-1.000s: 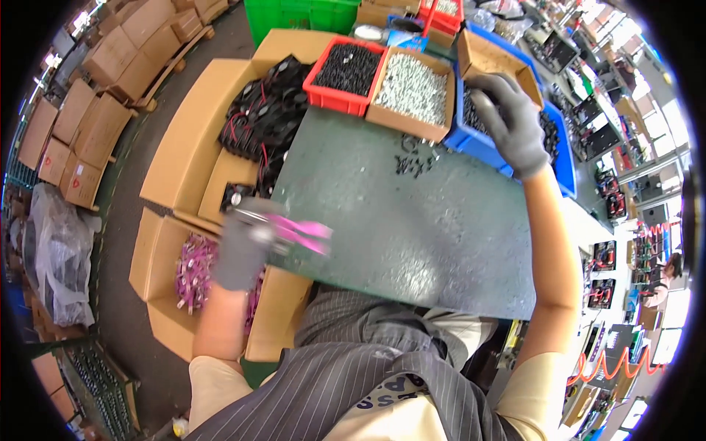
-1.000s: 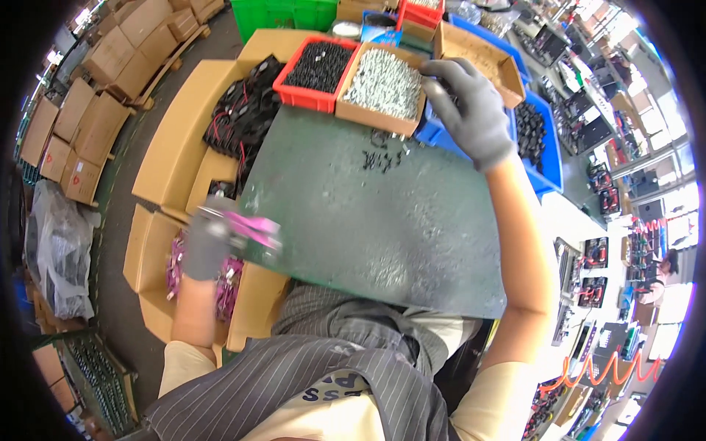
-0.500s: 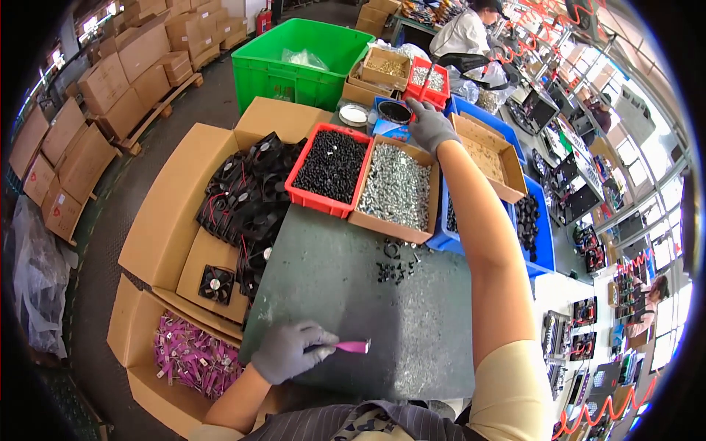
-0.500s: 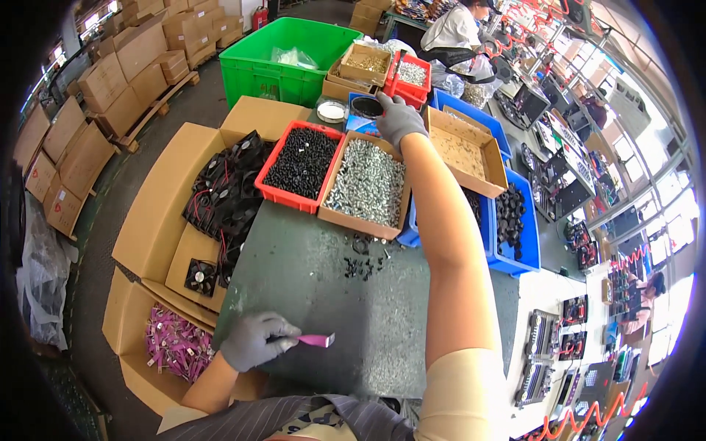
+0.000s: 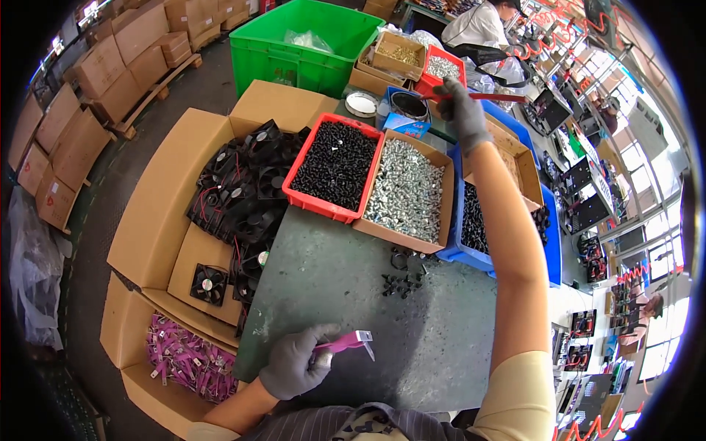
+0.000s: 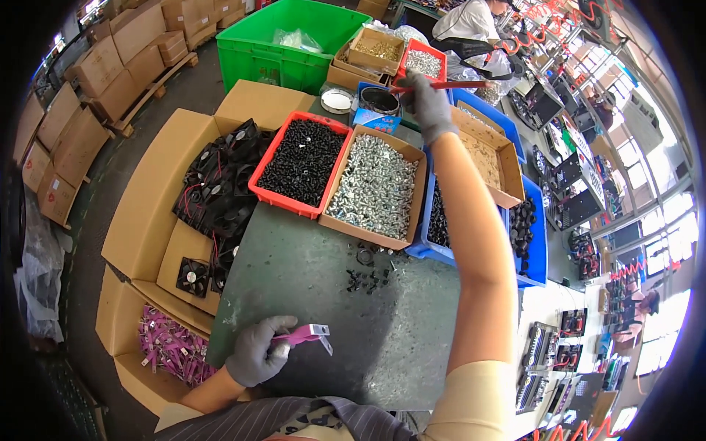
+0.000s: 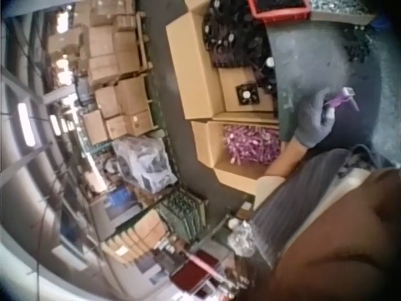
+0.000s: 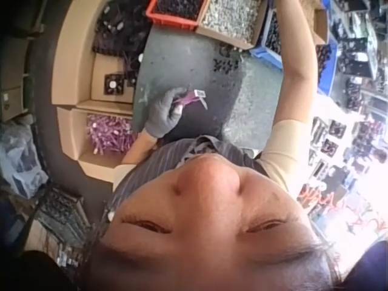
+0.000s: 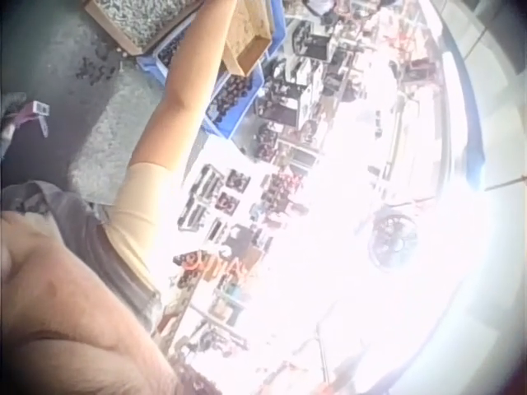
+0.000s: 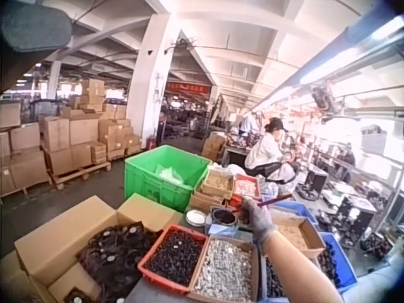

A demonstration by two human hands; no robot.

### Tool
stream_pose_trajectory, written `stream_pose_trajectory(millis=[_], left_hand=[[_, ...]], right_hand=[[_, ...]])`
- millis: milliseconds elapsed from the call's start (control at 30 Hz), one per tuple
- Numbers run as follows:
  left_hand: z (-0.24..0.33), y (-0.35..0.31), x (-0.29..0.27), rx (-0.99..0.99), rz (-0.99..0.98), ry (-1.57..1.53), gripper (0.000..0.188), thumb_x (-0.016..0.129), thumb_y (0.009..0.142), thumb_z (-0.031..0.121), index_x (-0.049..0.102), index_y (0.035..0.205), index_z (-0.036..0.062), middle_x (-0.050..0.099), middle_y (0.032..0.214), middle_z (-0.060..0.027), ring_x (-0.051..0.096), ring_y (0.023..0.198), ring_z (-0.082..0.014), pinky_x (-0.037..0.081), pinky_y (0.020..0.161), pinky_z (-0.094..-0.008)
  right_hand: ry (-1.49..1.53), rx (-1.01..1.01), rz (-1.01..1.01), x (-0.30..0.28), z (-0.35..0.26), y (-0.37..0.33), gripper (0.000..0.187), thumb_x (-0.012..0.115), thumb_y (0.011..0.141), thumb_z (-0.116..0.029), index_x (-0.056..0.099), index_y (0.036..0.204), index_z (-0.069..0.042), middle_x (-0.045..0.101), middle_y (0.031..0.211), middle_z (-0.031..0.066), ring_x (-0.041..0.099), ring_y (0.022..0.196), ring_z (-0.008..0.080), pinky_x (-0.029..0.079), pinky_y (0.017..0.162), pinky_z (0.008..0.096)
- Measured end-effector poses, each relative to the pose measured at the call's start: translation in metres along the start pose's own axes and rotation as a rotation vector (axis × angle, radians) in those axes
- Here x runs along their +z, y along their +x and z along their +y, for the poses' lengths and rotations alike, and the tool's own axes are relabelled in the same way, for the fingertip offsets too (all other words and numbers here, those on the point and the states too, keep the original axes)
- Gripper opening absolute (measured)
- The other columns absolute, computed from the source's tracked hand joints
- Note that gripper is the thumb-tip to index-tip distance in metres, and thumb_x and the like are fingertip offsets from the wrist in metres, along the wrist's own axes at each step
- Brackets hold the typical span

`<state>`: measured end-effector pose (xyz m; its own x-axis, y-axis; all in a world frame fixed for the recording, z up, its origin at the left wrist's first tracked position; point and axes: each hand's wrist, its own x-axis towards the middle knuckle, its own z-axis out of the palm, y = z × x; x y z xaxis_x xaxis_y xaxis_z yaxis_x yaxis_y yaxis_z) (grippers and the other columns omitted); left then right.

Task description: The person is assembling metal enclosures for electronic equipment, involving screwing panels together and installing components.

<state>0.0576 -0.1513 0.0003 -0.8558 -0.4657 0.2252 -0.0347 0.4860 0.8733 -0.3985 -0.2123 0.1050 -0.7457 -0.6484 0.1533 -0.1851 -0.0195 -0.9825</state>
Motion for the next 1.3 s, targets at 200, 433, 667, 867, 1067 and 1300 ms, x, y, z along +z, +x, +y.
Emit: stream_pose_trajectory(millis=[200,433,667,867,1067,1300], left_hand=[[-0.001,0.01,-0.003,0.038,-0.043,-0.021,0.026,0.058,0.086,0.029,0.063,0.094,0.0049,0.061,0.072,-0.0109,0.06,0.058,-0.0268,0.047,0.052,-0.0352],[-0.002,-0.003,0.001,-0.034,-0.035,-0.027,0.03,0.057,0.087,0.035,0.063,0.088,0.0062,0.06,0.07,-0.0111,0.06,0.058,-0.0272,0.046,0.052,-0.0349],[-0.009,-0.018,-0.005,-0.283,0.108,-0.341,0.031,0.058,0.088,0.035,0.06,0.086,0.0037,0.051,0.059,-0.0029,0.05,0.055,-0.0127,0.039,0.052,-0.0271],[0.013,0.005,-0.006,-0.254,-0.077,-0.725,0.031,0.059,0.088,0.035,0.058,0.092,0.0045,0.053,0.071,0.0015,0.046,0.061,-0.0052,0.037,0.056,-0.0211],[0.044,0.006,0.012,-0.25,-0.162,-0.768,0.026,0.062,0.088,0.03,0.058,0.095,0.0052,0.055,0.077,0.0037,0.044,0.064,-0.0041,0.037,0.057,-0.0193],[0.058,-0.012,0.033,-0.12,-0.153,-0.686,0.026,0.062,0.088,0.031,0.058,0.09,0.0048,0.056,0.077,0.0032,0.045,0.063,-0.003,0.036,0.057,-0.0184]], right_hand=[[0.194,0.257,0.069,0.022,0.024,0.002,0.039,0.045,0.09,-0.04,0.064,0.094,-0.006,0.055,0.061,0.003,0.041,0.047,0.0082,0.027,0.04,0.0201],[0.481,0.304,0.101,0.004,0.011,-0.022,0.036,0.039,0.093,-0.037,0.058,0.102,-0.007,0.055,0.066,0.0042,0.042,0.049,0.01,0.026,0.038,0.0189],[0.702,0.184,-0.229,-0.011,-0.028,-0.178,0.032,0.044,0.09,-0.029,0.052,0.105,-0.001,0.043,0.056,0.0034,0.034,0.041,0.0103,0.026,0.039,0.022],[0.504,-0.134,-0.354,-0.043,-0.069,-0.332,0.023,0.057,0.082,-0.027,0.047,0.081,-0.006,0.046,0.052,0.0021,0.039,0.043,0.01,0.029,0.042,0.0232],[0.436,-0.177,-0.227,-0.051,-0.078,-0.399,0.024,0.064,0.078,-0.026,0.05,0.07,-0.008,0.056,0.052,0.0051,0.044,0.043,0.012,0.031,0.045,0.0248],[0.436,-0.091,-0.227,-0.066,-0.07,-0.443,0.015,0.057,0.075,-0.02,0.049,0.069,-0.01,0.051,0.047,0.0023,0.04,0.042,0.0115,0.028,0.044,0.0259]])
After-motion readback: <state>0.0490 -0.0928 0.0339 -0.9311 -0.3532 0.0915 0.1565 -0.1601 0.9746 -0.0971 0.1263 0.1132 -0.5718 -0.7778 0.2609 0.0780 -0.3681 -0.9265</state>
